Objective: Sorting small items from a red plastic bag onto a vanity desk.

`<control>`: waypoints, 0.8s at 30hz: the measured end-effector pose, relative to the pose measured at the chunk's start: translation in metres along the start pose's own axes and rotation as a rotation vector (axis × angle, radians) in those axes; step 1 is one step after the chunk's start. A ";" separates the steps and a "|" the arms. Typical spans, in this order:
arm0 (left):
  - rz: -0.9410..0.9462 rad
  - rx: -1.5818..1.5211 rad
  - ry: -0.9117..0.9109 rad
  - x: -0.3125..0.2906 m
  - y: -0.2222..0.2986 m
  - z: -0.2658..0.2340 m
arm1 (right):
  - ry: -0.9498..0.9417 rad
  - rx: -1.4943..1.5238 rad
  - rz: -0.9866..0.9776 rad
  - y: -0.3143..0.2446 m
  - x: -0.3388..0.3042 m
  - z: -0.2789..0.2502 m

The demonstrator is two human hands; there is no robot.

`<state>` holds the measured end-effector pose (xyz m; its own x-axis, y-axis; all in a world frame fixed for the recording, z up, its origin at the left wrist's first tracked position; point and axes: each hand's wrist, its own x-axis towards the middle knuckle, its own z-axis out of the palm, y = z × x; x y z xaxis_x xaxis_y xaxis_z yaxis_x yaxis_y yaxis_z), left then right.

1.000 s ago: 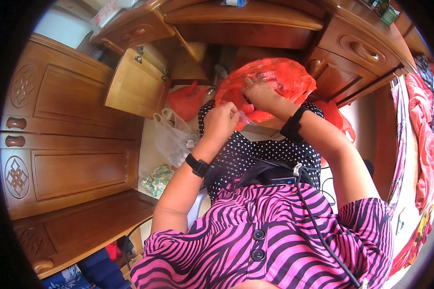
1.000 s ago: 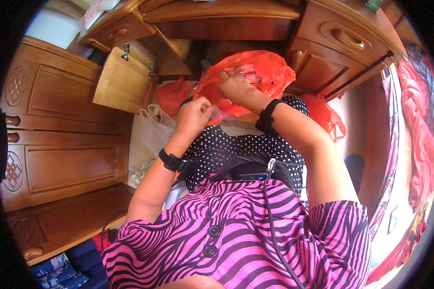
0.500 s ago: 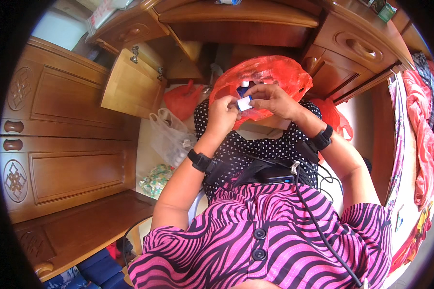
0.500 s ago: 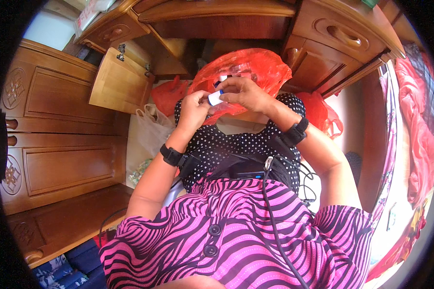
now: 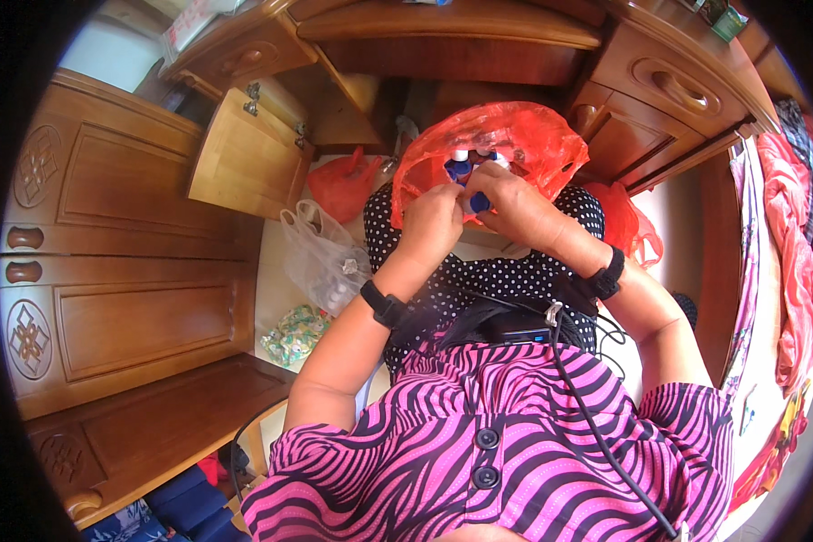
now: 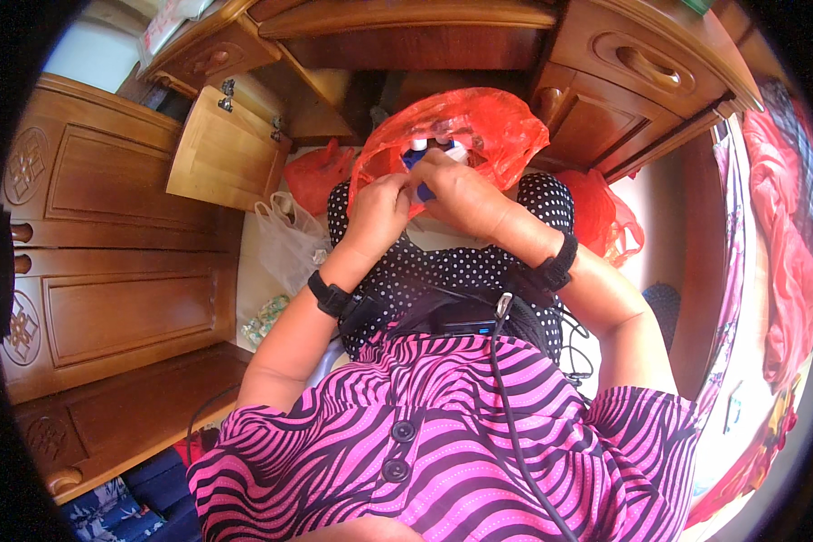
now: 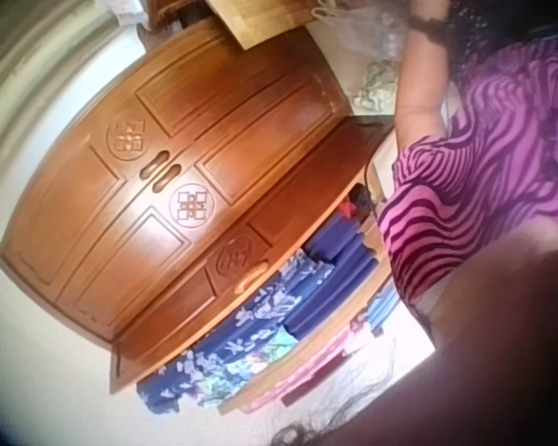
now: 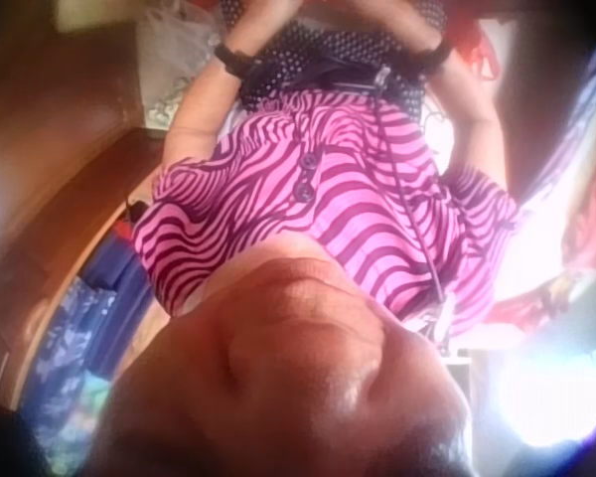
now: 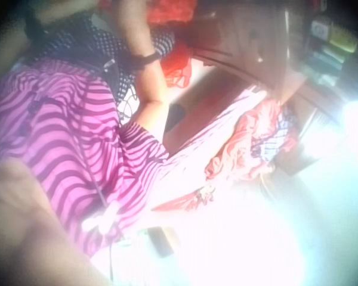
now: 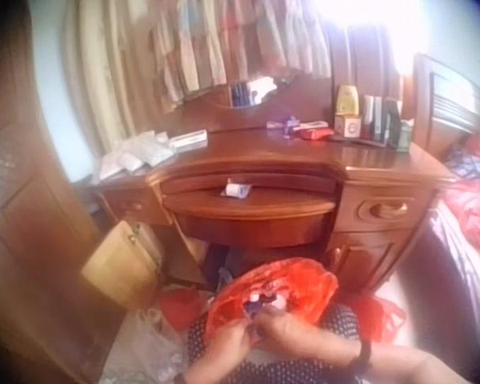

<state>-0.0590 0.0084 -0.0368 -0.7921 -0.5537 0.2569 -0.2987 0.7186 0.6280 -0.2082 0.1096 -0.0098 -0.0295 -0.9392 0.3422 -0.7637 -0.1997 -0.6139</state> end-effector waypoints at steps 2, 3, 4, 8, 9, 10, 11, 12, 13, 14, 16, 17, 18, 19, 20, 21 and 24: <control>0.008 -0.010 -0.003 -0.002 0.002 -0.001 | -0.065 0.088 0.183 -0.007 0.004 -0.007; 0.023 -0.022 -0.007 -0.001 0.003 -0.001 | -0.123 0.170 0.370 -0.010 0.006 -0.011; 0.023 -0.023 -0.007 -0.001 0.004 0.000 | -0.123 0.169 0.370 -0.005 0.004 -0.009; 0.005 -0.036 -0.006 -0.001 0.004 0.004 | -0.160 0.419 0.463 0.025 -0.011 0.009; 0.007 -0.030 0.009 -0.002 0.003 0.005 | -0.156 0.618 0.503 0.025 -0.011 0.010; 0.006 -0.029 0.009 -0.002 0.001 0.005 | -0.157 0.619 0.503 0.027 -0.010 0.009; 0.024 -0.036 0.039 -0.002 -0.001 0.004 | -0.159 0.774 0.575 0.028 -0.010 0.008; 0.042 -0.044 0.068 -0.001 -0.001 0.003 | -0.160 0.929 0.647 0.029 -0.009 0.008; 0.043 -0.044 0.067 -0.001 0.000 0.003 | -0.159 0.929 0.647 0.030 -0.010 0.008; 0.046 -0.033 0.061 -0.001 0.002 0.002 | -0.138 0.879 0.610 0.032 -0.011 0.009; 0.048 -0.020 0.058 -0.001 0.005 0.002 | -0.119 0.830 0.571 0.034 -0.011 0.011; 0.064 -0.004 0.056 -0.001 0.006 0.003 | -0.111 0.821 0.573 0.034 -0.011 0.012; 0.082 0.009 0.052 -0.001 0.008 0.003 | -0.101 0.812 0.578 0.035 -0.012 0.012; 0.082 0.009 0.052 -0.001 0.009 0.003 | -0.101 0.811 0.578 0.037 -0.013 0.013; 0.114 0.047 0.030 -0.001 0.011 0.003 | -0.075 0.765 0.575 0.038 -0.014 0.014; 0.145 0.085 0.008 -0.001 0.013 0.003 | -0.051 0.720 0.572 0.038 -0.015 0.015; 0.205 0.131 -0.012 0.001 0.016 0.006 | -0.052 0.796 0.583 0.040 -0.016 0.013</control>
<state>-0.0671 0.0219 -0.0307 -0.8493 -0.3862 0.3600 -0.1967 0.8642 0.4631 -0.2298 0.1133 -0.0490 -0.2200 -0.9576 -0.1861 0.0187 0.1866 -0.9823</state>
